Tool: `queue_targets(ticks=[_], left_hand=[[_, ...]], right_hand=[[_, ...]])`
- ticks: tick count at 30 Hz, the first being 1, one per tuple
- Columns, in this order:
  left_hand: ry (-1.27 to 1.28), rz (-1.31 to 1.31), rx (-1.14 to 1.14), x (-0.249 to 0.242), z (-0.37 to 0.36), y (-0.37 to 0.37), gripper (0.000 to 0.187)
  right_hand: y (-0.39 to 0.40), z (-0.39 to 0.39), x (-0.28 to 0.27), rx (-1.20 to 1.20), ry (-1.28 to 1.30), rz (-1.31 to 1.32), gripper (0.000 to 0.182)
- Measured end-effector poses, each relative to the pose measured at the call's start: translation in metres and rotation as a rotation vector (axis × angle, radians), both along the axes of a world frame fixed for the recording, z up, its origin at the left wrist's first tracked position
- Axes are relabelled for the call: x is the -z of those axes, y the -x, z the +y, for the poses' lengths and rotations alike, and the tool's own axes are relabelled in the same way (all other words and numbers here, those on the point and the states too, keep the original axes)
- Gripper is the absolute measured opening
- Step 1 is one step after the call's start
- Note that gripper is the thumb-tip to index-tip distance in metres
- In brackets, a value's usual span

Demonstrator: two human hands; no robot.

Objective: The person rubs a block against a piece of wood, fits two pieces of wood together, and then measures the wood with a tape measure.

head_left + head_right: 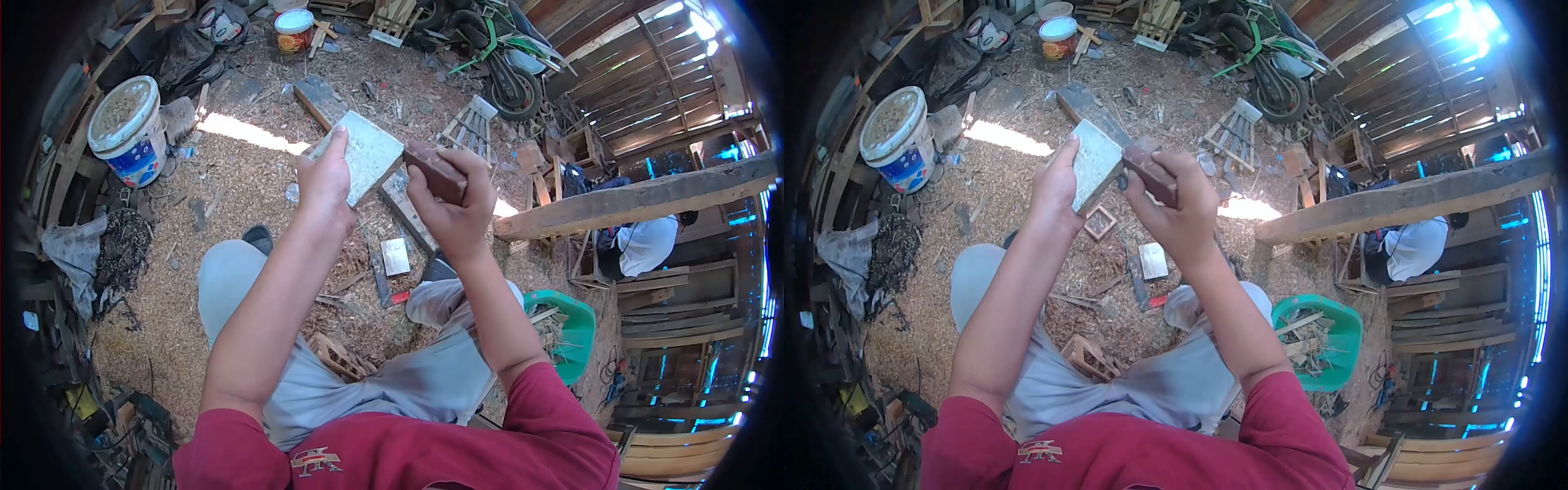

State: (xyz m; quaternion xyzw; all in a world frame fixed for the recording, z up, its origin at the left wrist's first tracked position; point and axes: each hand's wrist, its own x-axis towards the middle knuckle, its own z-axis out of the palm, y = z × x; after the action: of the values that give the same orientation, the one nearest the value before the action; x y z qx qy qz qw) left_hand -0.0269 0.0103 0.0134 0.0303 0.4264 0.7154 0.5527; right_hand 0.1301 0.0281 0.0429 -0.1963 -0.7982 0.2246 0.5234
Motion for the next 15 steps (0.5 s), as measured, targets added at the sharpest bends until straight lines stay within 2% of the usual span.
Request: queue_targets(ticks=[3, 4, 6, 7, 8, 10, 12, 13, 15], left_hand=[[-0.024, -0.072, 0.047, 0.021, 0.011, 0.002, 0.049], [-0.039, -0.089, 0.071, 0.023, 0.012, 0.002, 0.049], [-0.027, -0.076, 0.102, 0.026, 0.01, 0.001, 0.049], [-0.011, -0.047, 0.1, 0.021, 0.009, 0.0, 0.049], [0.001, -0.023, 0.092, 0.016, 0.008, -0.001, 0.049], [-0.002, -0.075, 0.093, 0.014, 0.006, -0.006, 0.049], [-0.025, -0.09, 0.111, 0.018, 0.008, -0.005, 0.049], [-0.001, -0.057, 0.102, 0.015, 0.008, -0.004, 0.049], [0.057, 0.0, 0.098, 0.008, 0.006, -0.008, 0.049]], right_hand=[[-0.003, -0.016, 0.008, -0.115, -0.202, -0.18, 0.042], [-0.009, -0.023, 0.013, -0.083, -0.179, -0.286, 0.043], [-0.005, -0.002, 0.009, -0.088, -0.237, -0.111, 0.042], [-0.008, 0.002, 0.003, 0.005, -0.123, -0.048, 0.044], [-0.014, 0.009, 0.003, 0.112, -0.048, -0.05, 0.045], [-0.015, 0.001, 0.016, 0.02, 0.05, -0.019, 0.044], [-0.017, -0.016, 0.012, -0.113, -0.195, -0.257, 0.044], [-0.021, -0.021, 0.018, -0.074, -0.165, -0.297, 0.042], [-0.016, -0.007, 0.014, 0.007, -0.058, -0.089, 0.04]])
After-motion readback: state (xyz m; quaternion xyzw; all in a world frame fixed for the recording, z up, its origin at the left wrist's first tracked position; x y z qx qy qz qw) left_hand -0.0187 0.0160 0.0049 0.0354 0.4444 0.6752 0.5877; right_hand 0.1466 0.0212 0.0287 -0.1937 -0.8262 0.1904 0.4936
